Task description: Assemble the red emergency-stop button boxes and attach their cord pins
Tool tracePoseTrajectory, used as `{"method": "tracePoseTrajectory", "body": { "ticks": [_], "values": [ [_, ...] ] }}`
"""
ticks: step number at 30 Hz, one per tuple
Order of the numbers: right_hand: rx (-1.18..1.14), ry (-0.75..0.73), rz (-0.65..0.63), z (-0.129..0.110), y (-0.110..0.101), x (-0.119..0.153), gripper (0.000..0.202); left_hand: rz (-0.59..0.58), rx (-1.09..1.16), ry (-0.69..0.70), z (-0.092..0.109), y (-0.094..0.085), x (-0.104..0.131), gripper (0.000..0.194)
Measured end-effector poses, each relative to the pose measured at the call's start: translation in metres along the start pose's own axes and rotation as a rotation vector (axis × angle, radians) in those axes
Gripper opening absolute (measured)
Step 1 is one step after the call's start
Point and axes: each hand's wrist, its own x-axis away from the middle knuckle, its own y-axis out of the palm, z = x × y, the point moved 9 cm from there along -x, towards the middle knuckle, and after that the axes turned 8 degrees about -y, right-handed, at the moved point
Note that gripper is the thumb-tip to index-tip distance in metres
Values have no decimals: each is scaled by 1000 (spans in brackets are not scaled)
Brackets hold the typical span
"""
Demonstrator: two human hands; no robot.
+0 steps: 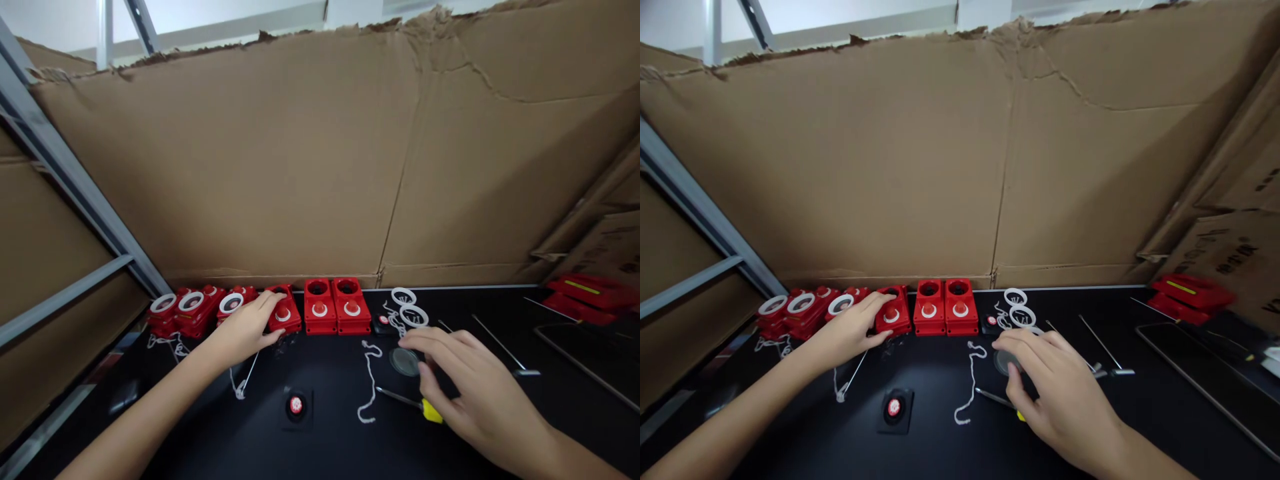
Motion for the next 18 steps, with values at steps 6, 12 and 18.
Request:
{"method": "tracePoseTrajectory", "body": {
  "ticks": [6,12,18],
  "values": [
    [16,4,9,-1,-2,0,22,-87,-39,-76,-3,9,-3,91],
    [33,-4,0,-1,-3,0,22,-163,-66,-147,6,3,0,100],
    [66,-12,5,-2,-9,-3,20,-242,-118,-162,18,2,3,102]
  ]
}}
